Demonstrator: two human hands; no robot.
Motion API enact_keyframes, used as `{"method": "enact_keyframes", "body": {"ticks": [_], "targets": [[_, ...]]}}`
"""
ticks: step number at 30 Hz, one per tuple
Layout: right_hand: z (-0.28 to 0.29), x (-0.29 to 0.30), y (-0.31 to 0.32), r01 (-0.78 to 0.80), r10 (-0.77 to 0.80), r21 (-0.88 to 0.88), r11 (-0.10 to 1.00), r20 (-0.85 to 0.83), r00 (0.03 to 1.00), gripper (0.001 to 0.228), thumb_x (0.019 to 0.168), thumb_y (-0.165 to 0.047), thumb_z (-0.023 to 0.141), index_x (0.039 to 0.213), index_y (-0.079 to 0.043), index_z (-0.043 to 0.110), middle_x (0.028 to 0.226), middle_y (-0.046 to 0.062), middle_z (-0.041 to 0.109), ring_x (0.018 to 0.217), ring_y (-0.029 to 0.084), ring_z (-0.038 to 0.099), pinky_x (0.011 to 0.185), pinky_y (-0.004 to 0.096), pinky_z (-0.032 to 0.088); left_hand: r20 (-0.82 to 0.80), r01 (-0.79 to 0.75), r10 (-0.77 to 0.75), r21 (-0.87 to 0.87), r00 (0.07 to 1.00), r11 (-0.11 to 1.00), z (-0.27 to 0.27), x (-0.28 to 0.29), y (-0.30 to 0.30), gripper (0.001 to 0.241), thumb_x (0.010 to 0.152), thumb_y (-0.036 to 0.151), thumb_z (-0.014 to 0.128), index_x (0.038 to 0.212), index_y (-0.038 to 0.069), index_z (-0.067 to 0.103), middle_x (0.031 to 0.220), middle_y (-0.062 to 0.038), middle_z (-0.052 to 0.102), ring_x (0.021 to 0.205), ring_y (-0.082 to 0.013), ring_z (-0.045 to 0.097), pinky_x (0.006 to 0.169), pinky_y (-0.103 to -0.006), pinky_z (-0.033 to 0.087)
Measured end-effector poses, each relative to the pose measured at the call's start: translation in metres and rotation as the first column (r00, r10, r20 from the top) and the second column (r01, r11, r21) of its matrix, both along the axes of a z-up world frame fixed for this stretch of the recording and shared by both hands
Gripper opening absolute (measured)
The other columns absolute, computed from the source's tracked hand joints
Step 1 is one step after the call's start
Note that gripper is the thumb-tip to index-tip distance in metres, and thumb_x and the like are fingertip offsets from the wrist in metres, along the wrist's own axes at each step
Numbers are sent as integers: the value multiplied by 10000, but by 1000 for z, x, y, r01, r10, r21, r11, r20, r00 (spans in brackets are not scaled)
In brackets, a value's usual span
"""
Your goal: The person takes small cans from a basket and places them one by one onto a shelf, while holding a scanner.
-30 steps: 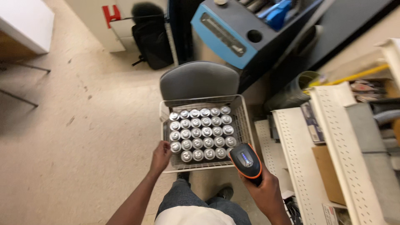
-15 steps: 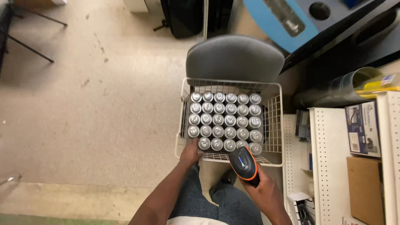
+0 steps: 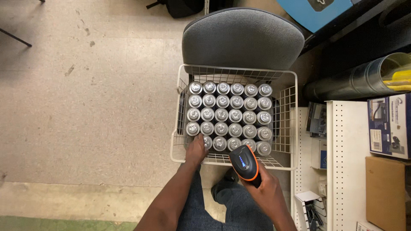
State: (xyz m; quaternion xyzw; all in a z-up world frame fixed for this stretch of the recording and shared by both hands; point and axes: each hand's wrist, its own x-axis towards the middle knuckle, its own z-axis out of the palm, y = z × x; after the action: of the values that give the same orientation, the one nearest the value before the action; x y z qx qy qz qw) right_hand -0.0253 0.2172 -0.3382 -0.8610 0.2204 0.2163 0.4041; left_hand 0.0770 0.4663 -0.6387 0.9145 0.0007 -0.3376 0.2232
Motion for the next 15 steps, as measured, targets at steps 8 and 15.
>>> {"method": "enact_keyframes", "body": {"ticks": [8, 15], "targets": [[-2, 4, -8, 35, -35, -6, 999, -24, 999, 688, 895, -343, 918, 1569, -335, 777, 1080, 15, 961, 971, 227, 852, 912, 334, 605, -21, 102, -104, -61, 994, 993, 14, 21, 23, 784, 945, 334, 993, 1553, 87, 564, 1397, -196, 755, 1234, -400, 761, 1017, -524, 661], [37, 4, -20, 112, -110, 22, 994, -55, 992, 789, 902, -323, 955, 1659, -303, 732, 1314, -13, 972, 1249, 166, 898, 985, 336, 634, 88, -5, 64, -546, 994, 838, 112, 39, 56, 782, 853, 504, 949, 1462, 153, 607, 1330, -117, 806, 1199, -297, 794, 923, -461, 592]]}}
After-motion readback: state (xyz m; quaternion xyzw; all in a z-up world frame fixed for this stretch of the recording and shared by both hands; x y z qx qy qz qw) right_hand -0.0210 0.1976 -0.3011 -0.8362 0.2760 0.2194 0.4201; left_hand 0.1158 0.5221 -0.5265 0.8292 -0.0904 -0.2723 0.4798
